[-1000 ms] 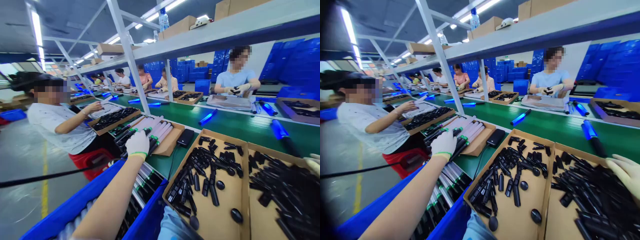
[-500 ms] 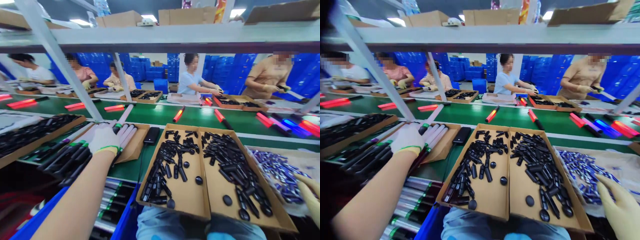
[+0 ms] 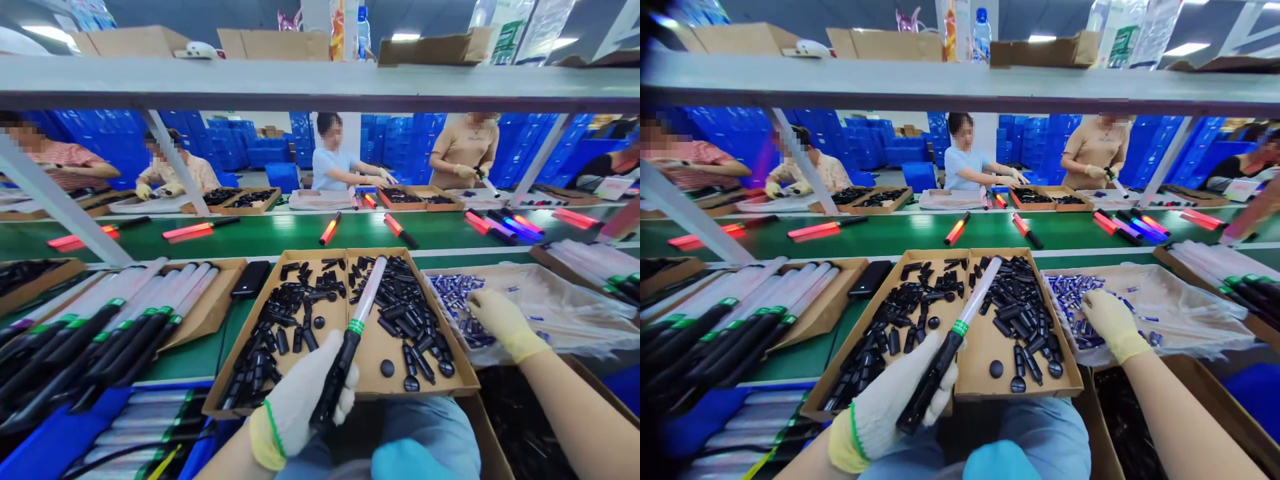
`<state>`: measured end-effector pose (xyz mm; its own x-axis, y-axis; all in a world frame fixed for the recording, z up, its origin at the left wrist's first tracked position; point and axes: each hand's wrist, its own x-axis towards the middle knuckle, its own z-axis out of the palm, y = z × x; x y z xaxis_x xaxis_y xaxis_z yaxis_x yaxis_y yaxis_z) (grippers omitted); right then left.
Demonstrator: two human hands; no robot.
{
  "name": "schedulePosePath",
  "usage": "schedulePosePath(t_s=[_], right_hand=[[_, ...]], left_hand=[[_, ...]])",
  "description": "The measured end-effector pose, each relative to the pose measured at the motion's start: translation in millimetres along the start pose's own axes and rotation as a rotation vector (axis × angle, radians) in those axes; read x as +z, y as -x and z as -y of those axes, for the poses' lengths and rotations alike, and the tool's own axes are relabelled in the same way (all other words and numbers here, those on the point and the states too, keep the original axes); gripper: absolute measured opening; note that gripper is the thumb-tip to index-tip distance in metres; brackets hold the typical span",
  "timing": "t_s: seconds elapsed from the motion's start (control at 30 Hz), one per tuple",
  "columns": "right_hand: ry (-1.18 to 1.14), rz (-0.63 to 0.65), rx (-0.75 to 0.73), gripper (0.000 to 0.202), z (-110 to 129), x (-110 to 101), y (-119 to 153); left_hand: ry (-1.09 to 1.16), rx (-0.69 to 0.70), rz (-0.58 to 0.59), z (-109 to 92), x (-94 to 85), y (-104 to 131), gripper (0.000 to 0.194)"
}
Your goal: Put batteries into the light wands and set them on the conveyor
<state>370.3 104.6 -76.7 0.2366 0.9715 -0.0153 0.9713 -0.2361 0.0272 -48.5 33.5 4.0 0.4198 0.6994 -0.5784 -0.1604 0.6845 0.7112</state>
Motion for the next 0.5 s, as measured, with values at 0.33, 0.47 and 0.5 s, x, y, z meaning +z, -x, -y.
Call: schedulePosePath(t_s=[0.33,0.47,0.5], right_hand=[[0.079,0.098,0.012,0.027,11.3,8.4,-18.1],[0.088,0.060,-0.045,0.024,9.3,5.2,-10.6],[0.088,0.058,-0.052,0.023,8.5,4.5,-9.2]], left_hand=[[0.261,-0.048,0.095,7.7,27.5,-8.9,0.035],[0.255,-0.095,0.090,13.9,25.3,-4.4,0.043],[0.257,-0.098,0.096,15.1,24.6,-3.1,0.044]])
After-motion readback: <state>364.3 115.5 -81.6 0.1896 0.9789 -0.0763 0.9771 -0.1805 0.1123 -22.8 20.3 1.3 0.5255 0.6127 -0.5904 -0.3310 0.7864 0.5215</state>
